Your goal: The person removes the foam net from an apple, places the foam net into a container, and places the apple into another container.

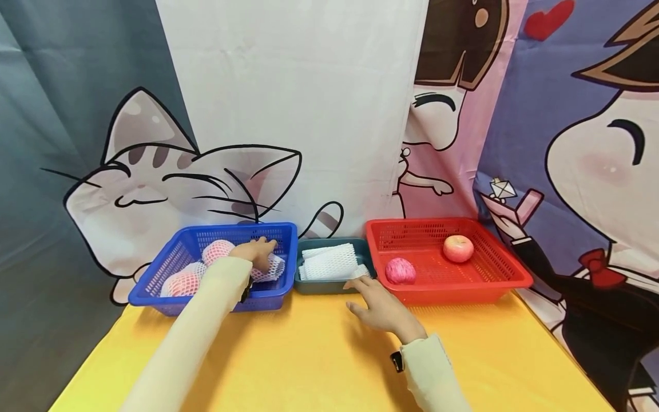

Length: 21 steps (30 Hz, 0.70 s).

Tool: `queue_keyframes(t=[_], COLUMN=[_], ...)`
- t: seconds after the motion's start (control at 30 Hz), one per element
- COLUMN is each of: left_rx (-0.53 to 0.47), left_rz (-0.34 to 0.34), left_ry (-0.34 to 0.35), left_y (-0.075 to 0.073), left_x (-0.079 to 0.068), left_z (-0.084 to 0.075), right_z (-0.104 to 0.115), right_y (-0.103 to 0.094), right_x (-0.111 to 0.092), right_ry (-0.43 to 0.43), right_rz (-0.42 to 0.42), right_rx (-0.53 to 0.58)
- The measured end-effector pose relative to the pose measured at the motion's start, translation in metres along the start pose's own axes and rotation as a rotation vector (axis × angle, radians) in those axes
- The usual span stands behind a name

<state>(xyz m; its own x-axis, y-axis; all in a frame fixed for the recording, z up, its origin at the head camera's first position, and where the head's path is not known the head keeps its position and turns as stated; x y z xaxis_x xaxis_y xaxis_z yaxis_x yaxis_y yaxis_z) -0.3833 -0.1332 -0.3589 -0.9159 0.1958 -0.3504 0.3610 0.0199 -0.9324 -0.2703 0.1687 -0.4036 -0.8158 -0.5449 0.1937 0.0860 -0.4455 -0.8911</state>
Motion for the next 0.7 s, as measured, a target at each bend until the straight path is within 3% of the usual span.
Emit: queue_keyframes(t=[0.23, 0.53, 0.67, 0.7], left_rx=[0.014, 0.101, 0.067, -0.038], left_rz=[0.008, -0.059, -0.047, -0.026], left_ry=[0.009, -0.003, -0.016, -0.059], left_y=[-0.01, -0.011, -0.01, -0.009], left_x=[-0.006, -0.009, -0.009, -0.011], left_z=[-0.003, 0.001, 0.003, 0.004], right_z=[-0.001, -0.001, -0.001, 0.0], right_y=[0.0, -0.004, -0.005, -0.005], right_x=[-0.003, 0.0, 0.0, 0.0], right_ry=[0.005, -0.002, 0.0, 0.001], right_rz=[0.007, -0.006, -0.007, -0.007], right_rx=[-0.004, -0.024, -0.017, -0.017])
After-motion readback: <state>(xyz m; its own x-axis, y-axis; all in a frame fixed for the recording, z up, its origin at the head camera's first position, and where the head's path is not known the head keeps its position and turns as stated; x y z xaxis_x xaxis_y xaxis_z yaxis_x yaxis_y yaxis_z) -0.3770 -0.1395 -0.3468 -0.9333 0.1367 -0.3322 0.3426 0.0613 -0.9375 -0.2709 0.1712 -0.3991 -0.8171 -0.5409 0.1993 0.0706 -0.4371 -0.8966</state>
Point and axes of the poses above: each hand's wrist, its own x-axis towards the middle knuckle, its own y-axis out of the palm, z = x × y, the point moved 2 cm from there along x, towards the middle knuckle, and after that the axes turned 3 degrees about z, right-handed, at the moved point
